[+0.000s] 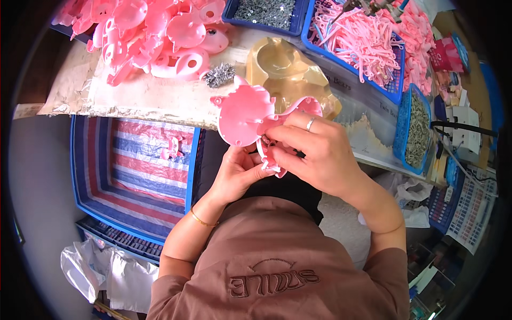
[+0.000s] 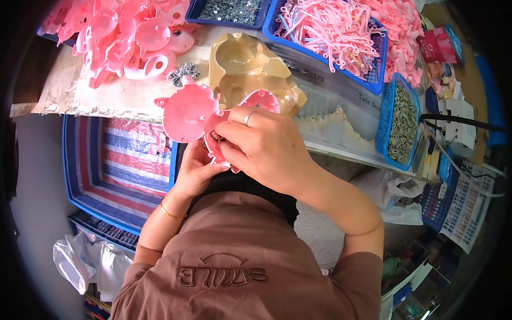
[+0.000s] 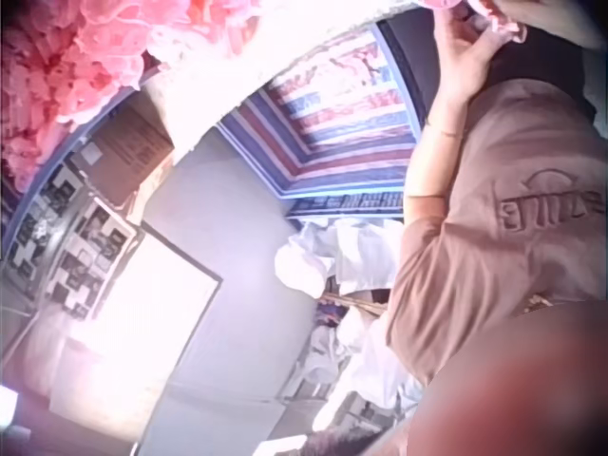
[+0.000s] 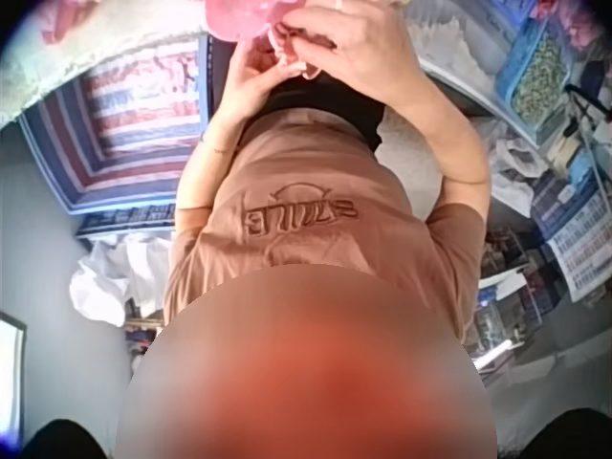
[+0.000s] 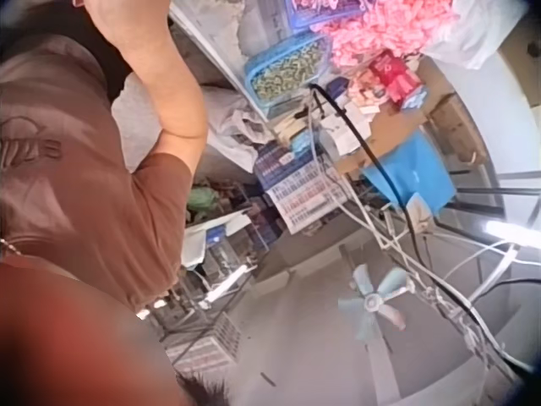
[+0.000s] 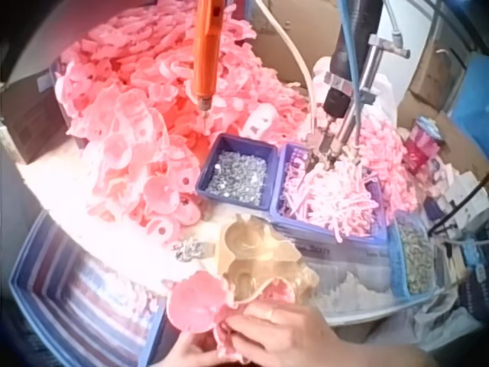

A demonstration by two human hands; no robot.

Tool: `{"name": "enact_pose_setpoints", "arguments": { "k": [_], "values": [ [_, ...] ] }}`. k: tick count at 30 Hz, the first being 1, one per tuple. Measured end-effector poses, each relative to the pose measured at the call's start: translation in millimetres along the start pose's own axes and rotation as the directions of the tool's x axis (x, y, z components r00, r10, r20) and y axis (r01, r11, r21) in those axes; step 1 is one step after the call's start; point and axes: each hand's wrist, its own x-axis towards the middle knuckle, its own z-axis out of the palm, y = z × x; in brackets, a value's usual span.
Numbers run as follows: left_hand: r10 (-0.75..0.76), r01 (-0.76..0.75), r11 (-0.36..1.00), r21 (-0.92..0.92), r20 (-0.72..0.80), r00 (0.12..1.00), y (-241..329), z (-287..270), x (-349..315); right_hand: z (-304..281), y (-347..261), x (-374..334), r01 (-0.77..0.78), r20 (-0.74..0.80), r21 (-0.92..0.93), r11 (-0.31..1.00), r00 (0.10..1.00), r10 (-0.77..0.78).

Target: The recorder assembles a pink toy pony by attaching limbs, adding hair strips, and securing parts with a pneumatic screwdriver.

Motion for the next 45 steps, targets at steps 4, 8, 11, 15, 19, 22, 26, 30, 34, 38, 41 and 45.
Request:
{"name": "enact_pose_setpoints", "arguments": {
  "k": [4,8,11,15,19,22,26,30,34,38,41,45],
  "values": [
    [-0.015,0.015,1.0,-0.022,-0.001,1.0,-2,0,-2,-1,3,-1,0.041,0.005,-0.006,0.999,0.999,-0.041],
    [-0.04,0.04,0.999,-0.025,0.001,0.999,-3,-1,-4,-1,5,-1,0.075,0.006,0.019,0.997,0.997,-0.075],
    [-0.007,0.006,0.999,-0.043,-0.025,1.0,-1,1,-3,2,4,-2,0.058,-0.011,0.002,0.998,0.998,-0.058],
    [0.067,-0.064,0.996,0.059,-0.058,0.996,-5,4,-2,15,0,-9,-0.017,-0.087,-0.048,0.999,0.996,0.012],
    [0.185,-0.161,0.965,0.207,-0.101,0.978,-5,10,-3,18,-3,-9,-0.004,-0.129,-0.089,0.996,0.992,-0.008],
    [0.236,-0.196,0.941,0.275,-0.12,0.964,-8,14,-6,19,-3,-10,-0.008,-0.137,-0.073,0.997,0.991,-0.002],
    [0.311,-0.242,0.877,0.414,-0.108,0.944,-8,17,-6,19,-3,-9,-0.005,-0.126,-0.059,0.998,0.992,-0.003],
    [0.314,-0.246,0.873,0.421,-0.099,0.944,-8,18,-6,20,-2,-9,-0.025,-0.137,-0.037,0.999,0.99,0.02],
    [0.184,-0.149,0.965,0.216,-0.151,0.971,3,18,1,15,-3,-7,-0.009,-0.121,0.03,1.0,0.993,0.013],
    [-0.062,0.04,0.995,-0.087,-0.273,0.96,8,13,-2,2,-10,-18,-0.106,-0.151,0.113,0.988,0.981,0.122],
    [-0.138,0.092,0.981,-0.171,-0.277,0.951,-2,13,-5,5,-15,-38,-0.192,-0.03,-0.108,0.975,0.981,0.19],
    [-0.021,0.03,0.998,0.049,-0.183,0.983,-3,19,-1,28,-8,-53,-0.286,-0.107,-0.056,0.957,0.954,0.279]
  ]
}}
